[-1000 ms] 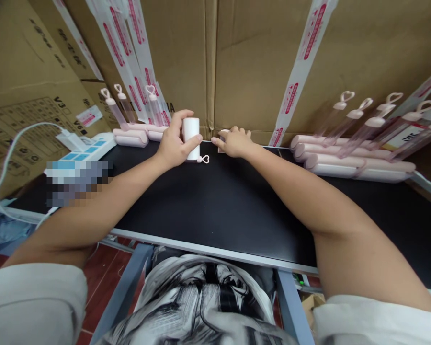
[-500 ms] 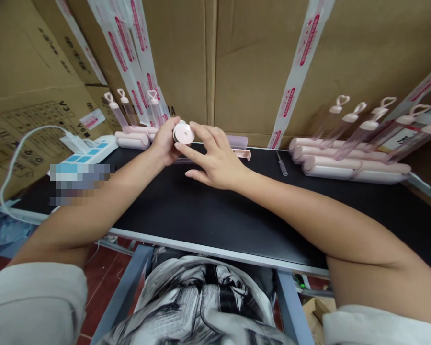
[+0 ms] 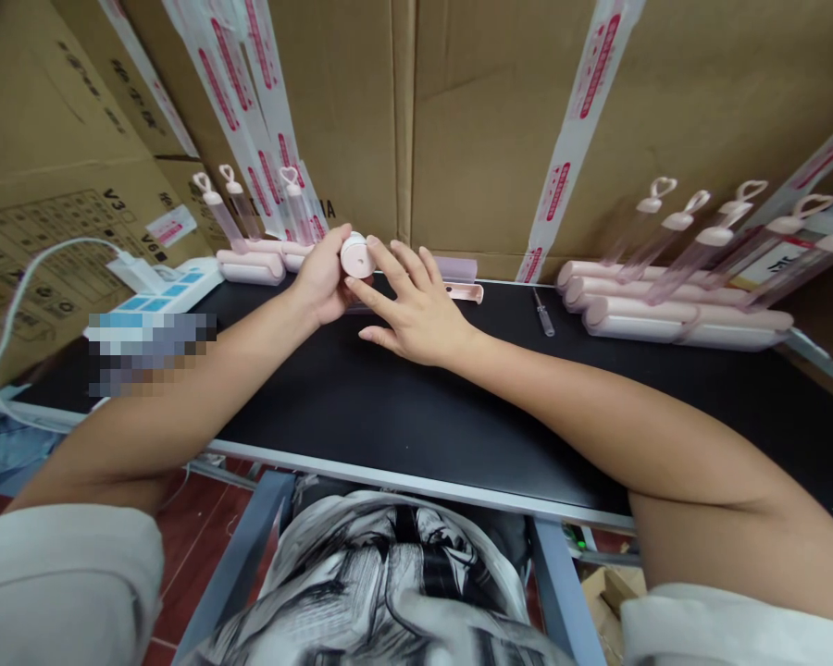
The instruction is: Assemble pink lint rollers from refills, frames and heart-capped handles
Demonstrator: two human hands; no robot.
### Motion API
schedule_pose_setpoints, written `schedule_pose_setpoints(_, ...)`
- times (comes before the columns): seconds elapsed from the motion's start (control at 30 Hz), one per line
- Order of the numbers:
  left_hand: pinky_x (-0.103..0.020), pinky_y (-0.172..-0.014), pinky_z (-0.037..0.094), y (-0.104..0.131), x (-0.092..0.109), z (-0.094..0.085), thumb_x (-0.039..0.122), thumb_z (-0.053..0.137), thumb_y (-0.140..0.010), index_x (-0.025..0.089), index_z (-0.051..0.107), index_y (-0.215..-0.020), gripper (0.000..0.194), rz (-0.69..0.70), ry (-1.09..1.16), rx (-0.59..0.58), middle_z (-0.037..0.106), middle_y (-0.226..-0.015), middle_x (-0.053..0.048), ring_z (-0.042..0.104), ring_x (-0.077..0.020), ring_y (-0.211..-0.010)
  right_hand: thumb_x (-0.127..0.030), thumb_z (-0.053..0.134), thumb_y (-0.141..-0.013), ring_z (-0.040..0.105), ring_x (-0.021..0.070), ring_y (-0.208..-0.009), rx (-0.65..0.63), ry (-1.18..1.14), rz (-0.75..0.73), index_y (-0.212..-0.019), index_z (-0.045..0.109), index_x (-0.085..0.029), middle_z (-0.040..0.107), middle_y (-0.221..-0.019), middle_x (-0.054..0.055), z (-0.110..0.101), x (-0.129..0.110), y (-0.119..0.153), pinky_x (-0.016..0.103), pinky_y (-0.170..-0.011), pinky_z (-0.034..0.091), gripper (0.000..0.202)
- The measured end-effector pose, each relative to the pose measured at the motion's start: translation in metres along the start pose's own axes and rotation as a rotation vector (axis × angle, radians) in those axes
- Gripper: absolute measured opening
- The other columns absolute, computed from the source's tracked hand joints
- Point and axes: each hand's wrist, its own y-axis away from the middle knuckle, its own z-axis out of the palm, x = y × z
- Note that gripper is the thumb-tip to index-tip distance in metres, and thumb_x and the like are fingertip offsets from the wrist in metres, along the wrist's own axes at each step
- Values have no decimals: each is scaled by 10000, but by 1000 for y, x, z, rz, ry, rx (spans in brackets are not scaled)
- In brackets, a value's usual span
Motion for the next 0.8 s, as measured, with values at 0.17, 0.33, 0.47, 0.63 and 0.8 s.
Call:
schedule_pose_setpoints(0.17, -476, -749, 661, 1, 4, -5, 839, 435, -989, 272, 588, -1209, 626, 34, -81, 8, 761, -1083, -120, 788, -312, -981, -702, 544, -1052, 192, 467, -1724, -7, -143, 33, -1646, 566, -274, 224, -1876, 141, 6, 4, 2, 789, -1317, 224, 732)
schedule_pose_setpoints(0.33, -478, -779, 676, -2, 0, -9, 768, 471, -1036, 431, 425, -1471, 553, 165, -166, 11, 693, -1360, -92, 770, -286, -1094, -687, 492, -1078, 297, 431, -1701, 35, -241, 59, -1540, 629, -161, 332, -1822, 229, 12, 12, 2, 710, -1338, 282, 713)
schedule_pose_setpoints(0.47, -545, -812, 633, -8, -9, -9, 603, 480, -1119, 494, 269, -1641, 574, 304, -292, 7, 653, -1346, -100, 754, -308, -1139, -577, 523, -1085, 373, 436, -1660, 89, -226, 100, -1440, 683, -173, 395, -1788, 240, 14, 17, 4, 707, -1308, 317, 561)
schedule_pose_setpoints(0.63, -621, -928, 596, 0, -1, 1, 429, 547, -1128, 528, 205, -1669, 646, 200, -139, 42, 622, -1370, -75, 734, -311, -1194, -407, 556, -1048, 515, 412, -1552, 198, -210, 156, -1348, 685, -197, 591, -1629, 235, 11, 27, 4, 660, -1268, 395, 388)
schedule_pose_setpoints(0.8, -629, -1033, 580, 20, 20, 18, 439, 492, -1153, 481, 353, -1591, 462, 29, 101, 117, 620, -1333, -47, 696, -296, -1262, -370, 666, -966, 537, 432, -1519, 196, -213, 181, -1523, 576, -192, 615, -1590, 223, 11, 38, 0, 669, -1265, 415, 592)
